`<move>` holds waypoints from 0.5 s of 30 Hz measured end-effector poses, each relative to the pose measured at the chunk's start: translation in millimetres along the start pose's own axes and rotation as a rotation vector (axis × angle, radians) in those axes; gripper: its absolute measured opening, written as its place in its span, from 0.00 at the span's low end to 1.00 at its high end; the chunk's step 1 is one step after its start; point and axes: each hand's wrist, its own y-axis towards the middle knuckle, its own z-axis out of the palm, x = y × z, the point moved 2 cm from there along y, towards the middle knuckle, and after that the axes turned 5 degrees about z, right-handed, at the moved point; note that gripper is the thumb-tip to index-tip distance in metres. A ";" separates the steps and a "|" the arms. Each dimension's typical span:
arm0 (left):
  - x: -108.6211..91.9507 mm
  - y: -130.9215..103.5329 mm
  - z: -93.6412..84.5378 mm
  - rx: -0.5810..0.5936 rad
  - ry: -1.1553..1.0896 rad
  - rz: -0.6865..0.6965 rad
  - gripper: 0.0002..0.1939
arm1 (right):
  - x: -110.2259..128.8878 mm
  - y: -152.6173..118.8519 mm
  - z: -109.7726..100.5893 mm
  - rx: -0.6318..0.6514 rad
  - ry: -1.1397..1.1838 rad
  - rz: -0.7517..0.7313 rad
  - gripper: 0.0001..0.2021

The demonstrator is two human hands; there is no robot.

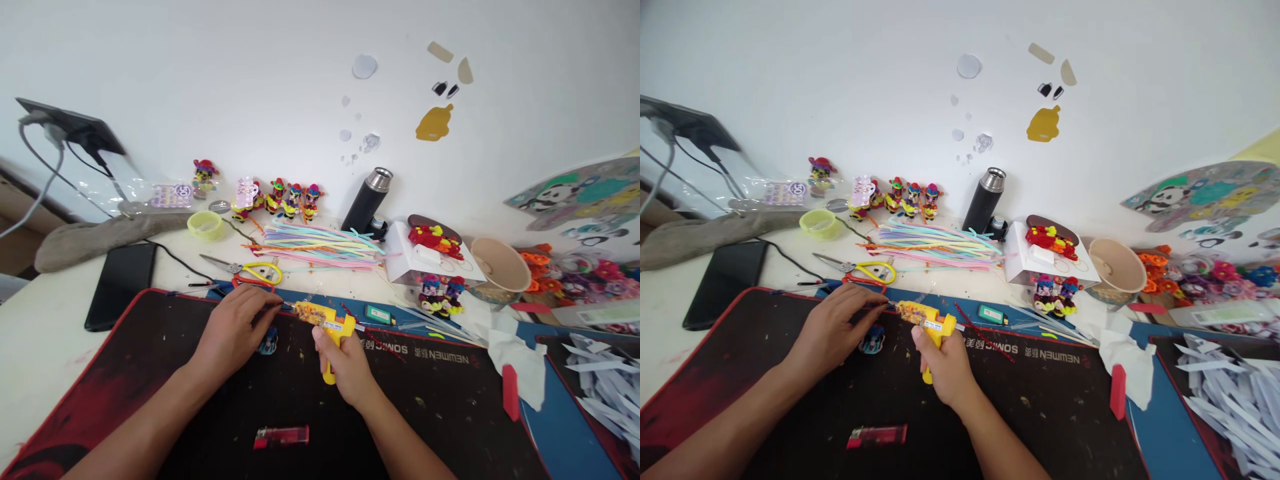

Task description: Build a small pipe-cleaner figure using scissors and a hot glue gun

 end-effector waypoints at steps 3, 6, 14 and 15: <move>0.3 0.2 -0.2 0.000 0.005 0.008 0.10 | 0.0 -0.6 -0.2 -0.004 -0.011 -0.001 0.36; 0.3 0.1 0.0 -0.001 0.017 0.023 0.09 | 0.3 -1.6 -0.1 -0.003 -0.018 -0.019 0.36; 0.6 -1.2 0.8 -0.010 0.043 0.065 0.07 | 4.0 -3.5 0.2 -0.009 -0.037 -0.022 0.36; 0.8 -1.2 0.7 -0.009 0.043 0.065 0.07 | 4.5 -3.5 0.0 -0.008 -0.043 -0.024 0.36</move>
